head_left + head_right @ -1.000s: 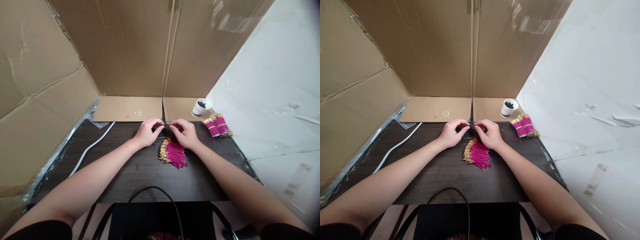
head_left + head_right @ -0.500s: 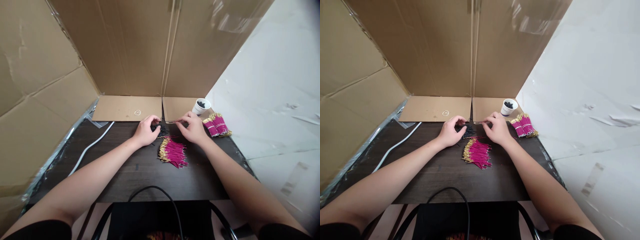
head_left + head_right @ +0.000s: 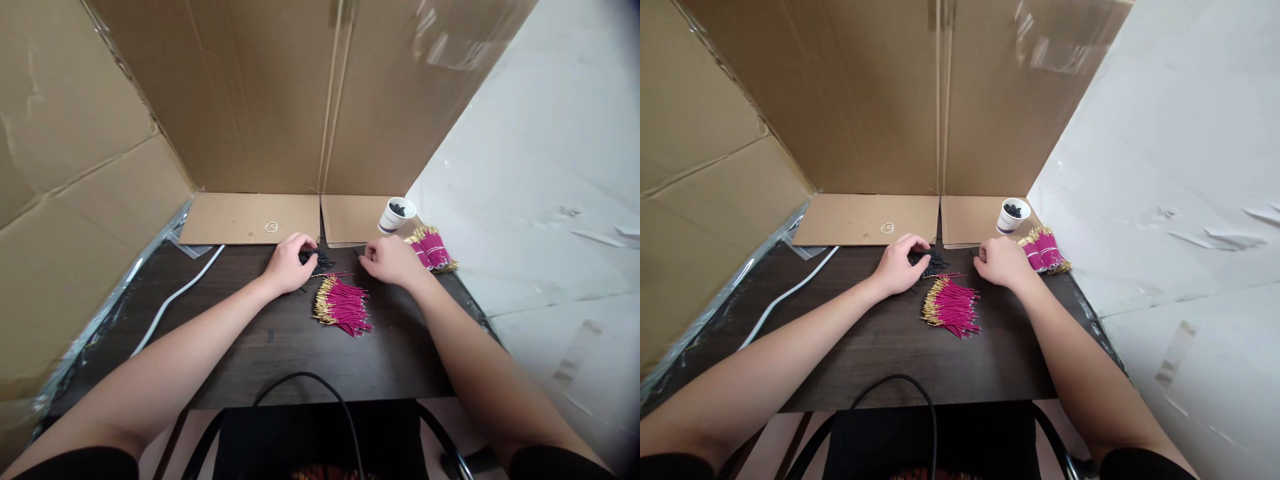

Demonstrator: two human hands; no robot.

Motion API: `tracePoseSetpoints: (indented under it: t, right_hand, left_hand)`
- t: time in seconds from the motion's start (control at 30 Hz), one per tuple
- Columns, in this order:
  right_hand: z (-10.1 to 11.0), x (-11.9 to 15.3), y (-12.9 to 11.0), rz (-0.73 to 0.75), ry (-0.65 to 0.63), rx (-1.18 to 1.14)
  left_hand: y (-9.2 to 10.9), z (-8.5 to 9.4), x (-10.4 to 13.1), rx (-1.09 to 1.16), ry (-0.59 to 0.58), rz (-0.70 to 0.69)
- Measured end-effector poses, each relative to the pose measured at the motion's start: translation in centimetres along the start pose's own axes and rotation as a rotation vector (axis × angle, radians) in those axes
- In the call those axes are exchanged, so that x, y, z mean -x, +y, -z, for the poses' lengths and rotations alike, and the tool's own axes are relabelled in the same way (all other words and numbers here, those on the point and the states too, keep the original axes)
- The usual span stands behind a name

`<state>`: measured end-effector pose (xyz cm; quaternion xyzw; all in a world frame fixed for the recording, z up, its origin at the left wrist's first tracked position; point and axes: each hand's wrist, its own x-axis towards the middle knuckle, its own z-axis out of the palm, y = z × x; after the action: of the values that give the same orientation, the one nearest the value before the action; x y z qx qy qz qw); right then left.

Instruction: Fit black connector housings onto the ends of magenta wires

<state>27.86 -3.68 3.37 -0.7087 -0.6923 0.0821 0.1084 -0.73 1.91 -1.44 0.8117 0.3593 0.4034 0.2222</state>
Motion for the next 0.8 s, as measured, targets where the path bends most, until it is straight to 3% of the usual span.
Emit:
tracePoseSetpoints:
  t: [0.13, 0.23, 0.37, 0.5, 0.7, 0.8]
  right_hand:
    - [0.4, 0.1, -0.1, -0.031, -0.056, 0.028]
    - [0.3, 0.1, -0.3, 0.003, -0.015, 0.012]
    - [0.0, 0.2, -0.8, 0.229, 0.024, -0.176]
    - [-0.2, 0.4, -1.6, 0.402, -0.079, -0.326]
    - [-0.2, 0.6, -2.1, 0.396, -0.198, -0.345]
    - [-0.2, 0.7, -2.2, 0.385, -0.226, -0.347]
  left_hand:
    - [0.0, 0.0, 0.0, 0.004, 0.002, -0.005]
    - [-0.1, 0.1, -0.1, -0.009, 0.005, -0.014]
    - [-0.6, 0.2, -0.9, -0.061, 0.028, -0.043]
    - [-0.9, 0.3, -3.2, -0.144, 0.031, -0.006]
    - [0.7, 0.1, -7.8, -0.325, -0.3, 0.059]
    - [1.8, 0.1, -9.4, -0.474, -0.378, 0.059]
